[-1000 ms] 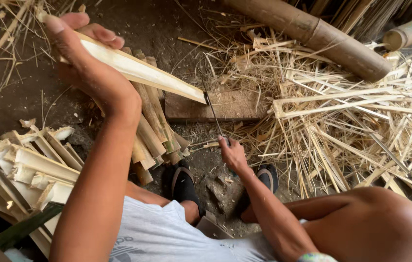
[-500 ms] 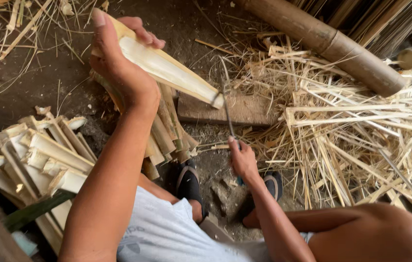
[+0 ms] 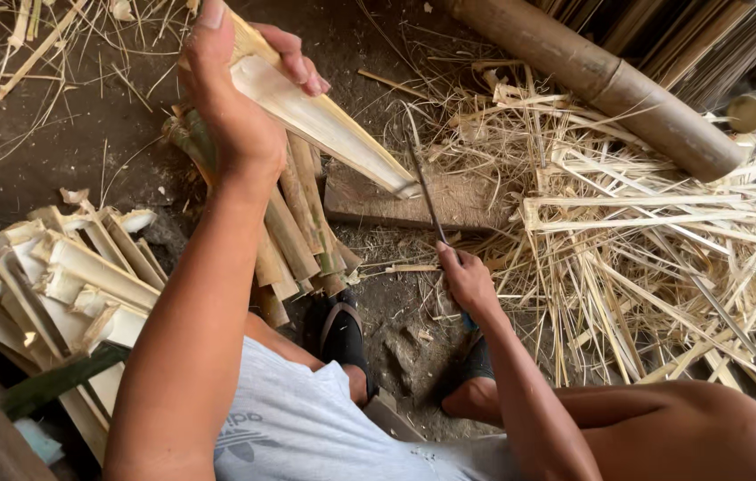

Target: The person splits bamboo stalks into thin strips using a machete. They repeatedly strike the bamboo against a wooden block to separate it into smaller pieces.

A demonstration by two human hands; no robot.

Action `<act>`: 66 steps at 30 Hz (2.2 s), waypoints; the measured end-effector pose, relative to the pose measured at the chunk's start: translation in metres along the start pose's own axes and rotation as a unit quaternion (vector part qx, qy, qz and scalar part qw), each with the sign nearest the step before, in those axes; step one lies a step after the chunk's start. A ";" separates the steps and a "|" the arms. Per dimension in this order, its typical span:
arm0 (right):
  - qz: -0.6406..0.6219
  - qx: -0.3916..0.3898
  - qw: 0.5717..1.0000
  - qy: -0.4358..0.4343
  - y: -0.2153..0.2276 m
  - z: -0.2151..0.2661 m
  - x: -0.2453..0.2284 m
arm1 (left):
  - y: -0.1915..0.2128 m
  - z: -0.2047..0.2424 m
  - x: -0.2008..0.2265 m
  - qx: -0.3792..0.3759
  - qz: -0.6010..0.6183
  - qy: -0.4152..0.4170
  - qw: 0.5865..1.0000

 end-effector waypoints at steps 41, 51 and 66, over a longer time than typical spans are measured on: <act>-0.162 -0.069 0.974 0.141 -0.036 0.000 -0.015 | -0.014 -0.008 -0.013 -0.187 -0.197 -0.029 0.962; -0.156 -0.044 0.975 0.151 -0.011 0.039 -0.044 | -0.071 0.009 -0.018 -0.262 -0.222 -0.103 0.934; -0.221 -0.063 0.972 0.055 -0.023 0.034 -0.018 | -0.062 0.000 -0.037 -0.147 -0.210 -0.101 0.961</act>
Point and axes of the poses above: each hand's wrist, its own z-axis away from the middle knuckle, its own y-axis out of the back of the hand, x = y × z, the point moved 9 cm from there along -z, towards the middle knuckle, and after that the axes turned 5 degrees about -y, right-handed, at the moved point
